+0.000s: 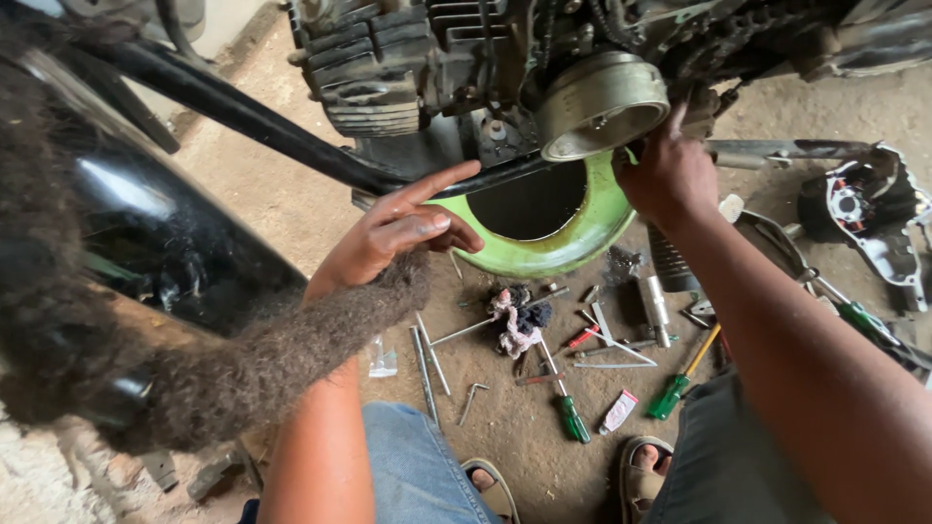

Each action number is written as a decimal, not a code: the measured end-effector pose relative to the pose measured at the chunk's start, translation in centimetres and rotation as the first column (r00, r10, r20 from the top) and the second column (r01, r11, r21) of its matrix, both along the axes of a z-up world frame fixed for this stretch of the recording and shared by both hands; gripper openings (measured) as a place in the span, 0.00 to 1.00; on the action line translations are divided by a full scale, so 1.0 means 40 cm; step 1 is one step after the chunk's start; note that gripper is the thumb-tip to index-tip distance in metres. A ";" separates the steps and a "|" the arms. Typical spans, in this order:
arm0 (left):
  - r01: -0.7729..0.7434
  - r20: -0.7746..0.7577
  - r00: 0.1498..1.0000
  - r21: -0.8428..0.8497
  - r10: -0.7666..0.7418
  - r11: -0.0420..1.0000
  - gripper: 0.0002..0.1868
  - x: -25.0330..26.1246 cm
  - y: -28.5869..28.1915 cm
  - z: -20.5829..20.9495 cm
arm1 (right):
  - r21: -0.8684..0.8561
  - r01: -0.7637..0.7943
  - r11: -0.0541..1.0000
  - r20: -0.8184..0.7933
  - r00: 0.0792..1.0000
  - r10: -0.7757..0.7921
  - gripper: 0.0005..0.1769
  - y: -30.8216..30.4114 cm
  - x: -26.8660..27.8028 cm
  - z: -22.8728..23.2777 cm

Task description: A person is repairing a motorcycle engine, specifically working on the stator and engine cover.

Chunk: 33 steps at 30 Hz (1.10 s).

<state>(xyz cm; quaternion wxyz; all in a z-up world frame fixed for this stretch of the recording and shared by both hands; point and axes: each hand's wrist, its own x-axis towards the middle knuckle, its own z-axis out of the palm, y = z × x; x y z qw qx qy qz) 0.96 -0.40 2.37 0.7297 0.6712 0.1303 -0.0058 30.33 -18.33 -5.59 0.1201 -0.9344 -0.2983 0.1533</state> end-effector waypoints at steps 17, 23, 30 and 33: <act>0.037 -0.005 0.999 -0.070 -0.037 0.997 0.28 -0.019 -0.019 0.019 | -0.046 -0.061 0.997 -0.019 0.998 0.061 0.57 -0.022 0.027 0.003; -0.176 -0.082 0.983 -0.139 0.166 0.975 0.23 -0.016 -0.049 0.037 | -0.037 -0.356 0.934 -0.142 0.927 0.347 0.49 -0.188 0.069 0.057; -0.330 0.217 0.889 -0.308 0.404 0.892 0.29 -0.058 -0.043 -0.053 | 0.419 0.168 0.892 -0.271 0.961 -0.053 0.22 -0.715 0.128 -0.213; -0.326 0.197 0.889 -0.362 0.413 0.873 0.33 -0.076 -0.022 -0.091 | 0.398 0.487 0.778 -0.474 0.835 -0.280 0.19 -0.858 0.197 -0.352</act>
